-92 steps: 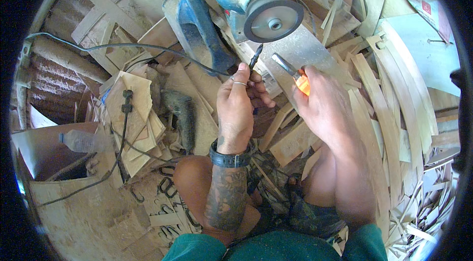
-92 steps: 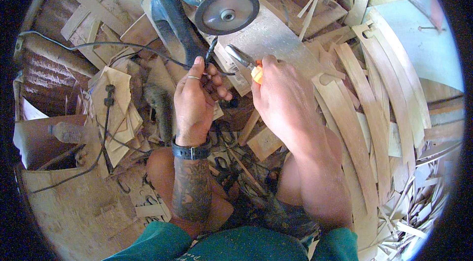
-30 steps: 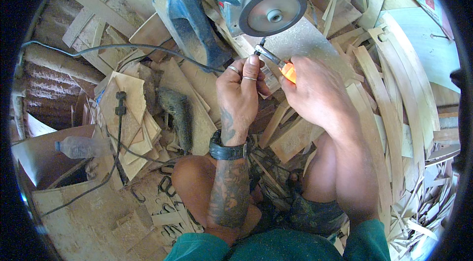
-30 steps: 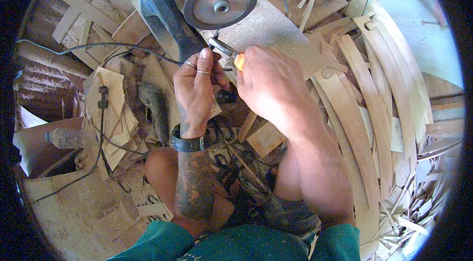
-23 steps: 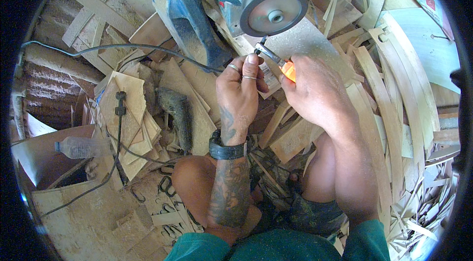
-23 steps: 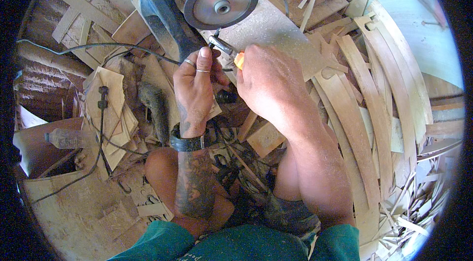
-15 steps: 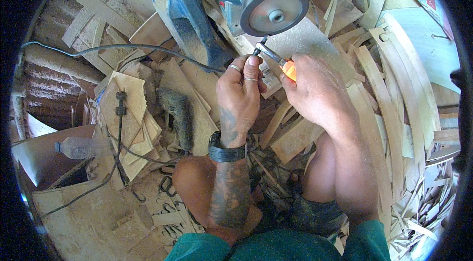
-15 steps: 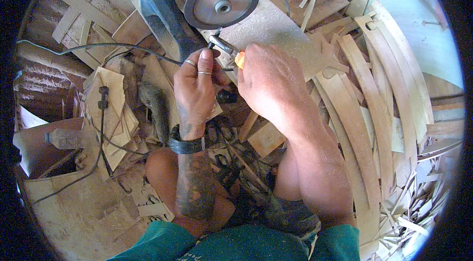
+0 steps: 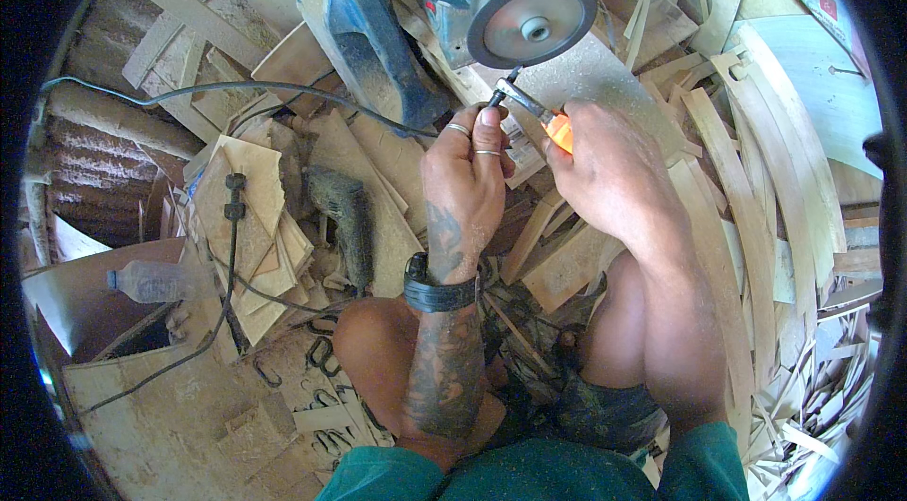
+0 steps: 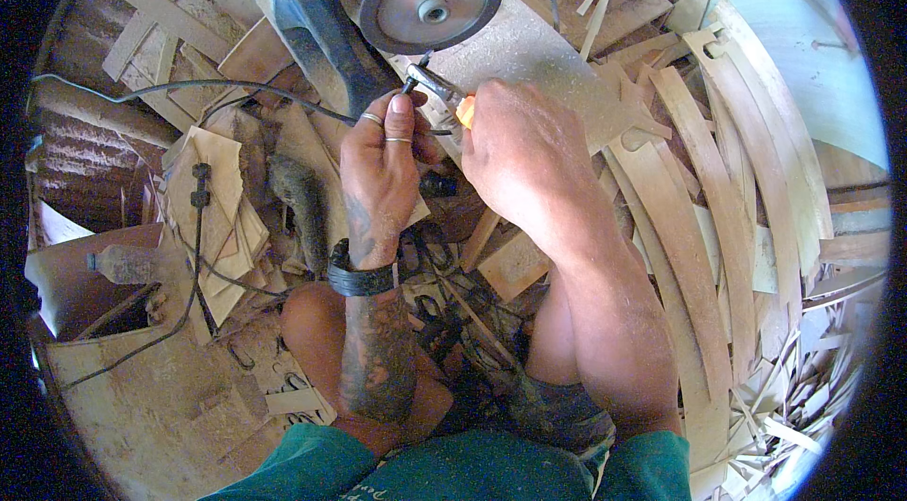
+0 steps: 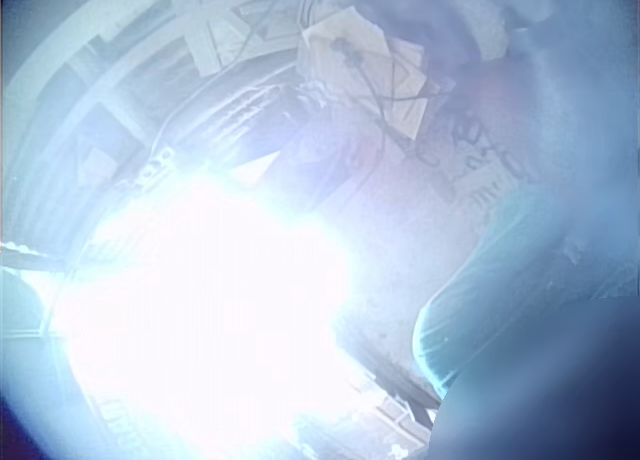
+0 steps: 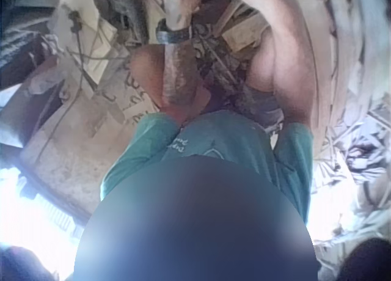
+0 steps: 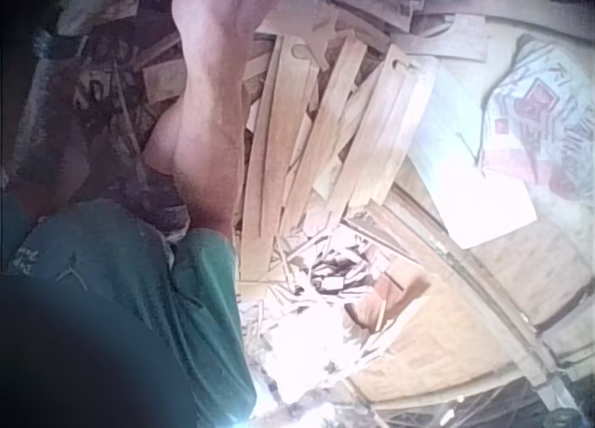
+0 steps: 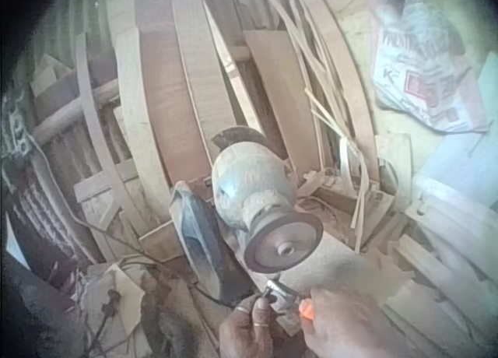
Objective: The person holds a drill bit in a clamp and grinds its tip against a bench grinder. They repeatedly adjust the bit's angle and position to sharpen different facets of the cutting edge.
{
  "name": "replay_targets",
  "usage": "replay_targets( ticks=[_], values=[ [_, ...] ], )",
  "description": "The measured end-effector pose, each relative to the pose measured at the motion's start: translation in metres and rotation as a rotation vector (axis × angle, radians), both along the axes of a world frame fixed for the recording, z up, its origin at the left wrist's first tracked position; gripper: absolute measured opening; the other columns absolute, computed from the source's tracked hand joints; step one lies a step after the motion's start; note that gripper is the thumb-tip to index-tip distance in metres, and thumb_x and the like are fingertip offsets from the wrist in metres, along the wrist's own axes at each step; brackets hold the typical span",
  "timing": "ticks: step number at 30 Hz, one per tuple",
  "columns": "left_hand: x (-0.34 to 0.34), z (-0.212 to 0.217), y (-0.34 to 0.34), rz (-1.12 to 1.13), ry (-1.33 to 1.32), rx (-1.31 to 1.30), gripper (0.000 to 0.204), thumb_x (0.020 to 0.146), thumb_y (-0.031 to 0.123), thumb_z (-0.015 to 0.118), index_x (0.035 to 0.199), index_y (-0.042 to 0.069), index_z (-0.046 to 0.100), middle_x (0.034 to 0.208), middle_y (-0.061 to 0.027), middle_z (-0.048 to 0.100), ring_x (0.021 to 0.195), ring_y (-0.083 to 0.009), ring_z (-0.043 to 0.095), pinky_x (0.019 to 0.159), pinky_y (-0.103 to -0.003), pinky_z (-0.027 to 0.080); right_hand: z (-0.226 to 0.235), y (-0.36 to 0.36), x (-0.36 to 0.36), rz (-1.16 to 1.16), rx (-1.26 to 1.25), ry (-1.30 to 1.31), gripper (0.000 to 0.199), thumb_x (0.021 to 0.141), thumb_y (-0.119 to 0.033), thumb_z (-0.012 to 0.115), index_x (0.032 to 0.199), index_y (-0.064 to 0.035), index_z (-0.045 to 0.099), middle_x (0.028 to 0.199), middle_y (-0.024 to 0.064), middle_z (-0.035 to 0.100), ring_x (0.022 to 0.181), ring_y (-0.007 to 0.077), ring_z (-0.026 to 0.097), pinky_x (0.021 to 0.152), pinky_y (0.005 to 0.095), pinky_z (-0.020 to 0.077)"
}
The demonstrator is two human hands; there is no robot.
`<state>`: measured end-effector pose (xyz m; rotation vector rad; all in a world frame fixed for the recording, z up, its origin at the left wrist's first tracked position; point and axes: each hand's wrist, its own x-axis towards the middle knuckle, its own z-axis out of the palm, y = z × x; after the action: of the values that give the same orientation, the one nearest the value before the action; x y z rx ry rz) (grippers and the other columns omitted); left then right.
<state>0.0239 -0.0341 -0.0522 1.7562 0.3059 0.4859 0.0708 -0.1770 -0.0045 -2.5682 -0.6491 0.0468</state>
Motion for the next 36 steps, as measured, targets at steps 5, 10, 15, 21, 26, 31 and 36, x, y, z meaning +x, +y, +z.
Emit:
replay_targets(
  ticks=[5, 10, 15, 21, 26, 31, 36],
  values=[
    [0.0, 0.0, 0.0, 0.004, 0.008, -0.007, 0.032, 0.105, 0.028, 0.052, 0.096, 0.001, 0.065, 0.064, -0.002, 0.056, 0.055, -0.0099, 0.056, 0.051, -0.029, 0.045, 0.001, 0.002, 0.0, -0.016, -0.004, 0.009, 0.021, 0.087, -0.017, 0.066, 0.097, 0.0009, 0.061, 0.097, 0.0225, 0.064, 0.098, 0.0425, 0.061, 0.084, 0.0514, 0.0473],
    [0.0, 0.002, 0.001, 0.023, 0.013, 0.042, 0.032, 0.105, 0.028, 0.053, 0.099, 0.0, 0.066, 0.064, -0.0028, 0.056, 0.055, -0.0102, 0.056, 0.051, -0.029, 0.045, 0.002, 0.001, 0.0, -0.033, -0.009, 0.019, 0.02, 0.087, -0.017, 0.065, 0.097, 0.0006, 0.061, 0.097, 0.0226, 0.064, 0.098, 0.0428, 0.061, 0.084, 0.0517, 0.0472],
    [-0.001, 0.005, 0.0, 0.026, 0.023, 0.067, 0.031, 0.104, 0.027, 0.055, 0.101, -0.001, 0.067, 0.065, -0.004, 0.057, 0.056, -0.0109, 0.057, 0.051, -0.029, 0.045, -0.002, 0.0, -0.001, 0.003, 0.035, -0.065, 0.019, 0.087, -0.015, 0.065, 0.096, 0.0004, 0.06, 0.094, 0.0227, 0.064, 0.096, 0.0428, 0.061, 0.082, 0.0518, 0.0473],
    [-0.009, 0.003, -0.004, 0.084, -0.096, 0.124, 0.022, 0.1, 0.019, 0.061, 0.104, -0.002, 0.067, 0.074, -0.0068, 0.06, 0.06, -0.0118, 0.06, 0.054, -0.029, 0.046, -0.002, -0.006, -0.01, 0.033, 0.083, -0.064, 0.018, 0.085, -0.01, 0.066, 0.096, 0.0012, 0.058, 0.093, 0.0236, 0.064, 0.094, 0.0436, 0.06, 0.081, 0.0523, 0.0465],
    [-0.012, -0.001, -0.004, 0.133, -0.181, 0.224, 0.018, 0.098, 0.014, 0.063, 0.106, -0.002, 0.067, 0.076, -0.0084, 0.061, 0.061, -0.0135, 0.061, 0.056, -0.029, 0.047, 0.0, -0.012, -0.015, 0.026, 0.118, -0.039, 0.02, 0.086, -0.01, 0.066, 0.097, 0.0029, 0.057, 0.09, 0.0263, 0.064, 0.089, 0.046, 0.061, 0.077, 0.0542, 0.0471],
    [-0.012, -0.001, -0.007, 0.125, -0.225, 0.335, 0.018, 0.097, 0.013, 0.063, 0.107, -0.002, 0.067, 0.075, -0.0099, 0.06, 0.06, -0.0155, 0.061, 0.056, -0.03, 0.047, 0.001, -0.015, -0.015, 0.018, 0.137, -0.041, 0.022, 0.087, -0.012, 0.066, 0.099, 0.0037, 0.057, 0.087, 0.0267, 0.064, 0.086, 0.0471, 0.062, 0.075, 0.0556, 0.0476],
    [-0.012, 0.0, -0.006, 0.026, -0.192, 0.26, 0.019, 0.1, 0.014, 0.059, 0.105, -0.003, 0.066, 0.074, -0.0092, 0.059, 0.06, -0.0155, 0.059, 0.057, -0.029, 0.047, 0.001, -0.016, -0.015, 0.002, 0.1, -0.033, 0.023, 0.087, -0.012, 0.065, 0.101, 0.0039, 0.057, 0.087, 0.027, 0.064, 0.086, 0.0463, 0.063, 0.075, 0.0545, 0.0486]
  ],
)
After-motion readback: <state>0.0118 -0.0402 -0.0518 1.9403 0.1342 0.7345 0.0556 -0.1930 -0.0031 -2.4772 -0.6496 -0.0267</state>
